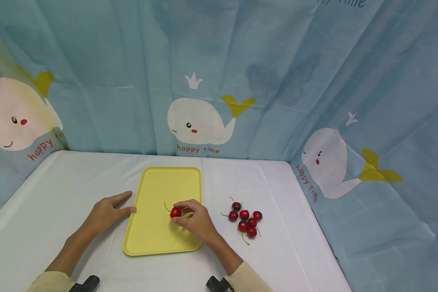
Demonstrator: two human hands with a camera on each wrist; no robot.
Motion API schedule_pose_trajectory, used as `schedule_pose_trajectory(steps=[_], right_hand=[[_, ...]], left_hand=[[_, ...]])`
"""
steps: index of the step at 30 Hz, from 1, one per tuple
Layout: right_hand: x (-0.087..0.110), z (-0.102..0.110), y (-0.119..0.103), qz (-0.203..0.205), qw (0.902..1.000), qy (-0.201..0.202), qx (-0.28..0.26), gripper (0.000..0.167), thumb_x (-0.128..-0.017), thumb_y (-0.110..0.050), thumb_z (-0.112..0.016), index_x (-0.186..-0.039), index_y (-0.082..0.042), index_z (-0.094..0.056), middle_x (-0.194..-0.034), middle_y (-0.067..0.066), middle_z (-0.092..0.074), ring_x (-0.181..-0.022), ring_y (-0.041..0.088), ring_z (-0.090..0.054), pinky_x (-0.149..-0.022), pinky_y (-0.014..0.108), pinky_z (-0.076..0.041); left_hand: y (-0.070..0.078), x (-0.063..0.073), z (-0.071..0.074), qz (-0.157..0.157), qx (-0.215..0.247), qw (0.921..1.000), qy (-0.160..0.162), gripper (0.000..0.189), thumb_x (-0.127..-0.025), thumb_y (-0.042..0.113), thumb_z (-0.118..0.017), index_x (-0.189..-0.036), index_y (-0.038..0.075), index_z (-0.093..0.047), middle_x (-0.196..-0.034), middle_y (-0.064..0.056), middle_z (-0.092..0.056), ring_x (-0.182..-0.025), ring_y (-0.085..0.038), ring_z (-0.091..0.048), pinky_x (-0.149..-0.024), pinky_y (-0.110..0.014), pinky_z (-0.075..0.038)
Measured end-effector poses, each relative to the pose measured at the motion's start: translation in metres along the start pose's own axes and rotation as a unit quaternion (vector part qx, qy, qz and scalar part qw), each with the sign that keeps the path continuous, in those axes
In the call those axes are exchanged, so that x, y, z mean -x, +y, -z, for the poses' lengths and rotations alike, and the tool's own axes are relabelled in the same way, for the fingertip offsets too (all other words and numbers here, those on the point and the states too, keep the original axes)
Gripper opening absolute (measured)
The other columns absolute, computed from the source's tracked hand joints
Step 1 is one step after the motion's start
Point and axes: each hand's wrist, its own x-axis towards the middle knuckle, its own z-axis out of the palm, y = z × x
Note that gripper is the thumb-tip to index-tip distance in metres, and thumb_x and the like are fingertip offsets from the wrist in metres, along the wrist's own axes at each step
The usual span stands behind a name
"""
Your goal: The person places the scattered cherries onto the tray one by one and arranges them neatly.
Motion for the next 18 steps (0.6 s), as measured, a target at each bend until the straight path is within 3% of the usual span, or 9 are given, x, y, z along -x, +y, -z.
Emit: schedule_pose_trajectory(steps=[18], right_hand=[[-0.015,-0.014,-0.003,0.008,1.0000,-0.001,0.000,0.037,-0.092,-0.018,-0.083,-0.128,-0.013,-0.075,-0.119,0.002,-0.070,-0.104,0.017,-0.068,-0.086,0.020,-0.060]], left_hand=[[0.001,0.001,0.000,0.006,0.004,1.0000,0.003,0.084,-0.093,0.044,-0.081,-0.157,-0.001,-0.048,-0.160,-0.028,-0.045,-0.150,-0.054,-0.037,-0.121,-0.069,-0.035]])
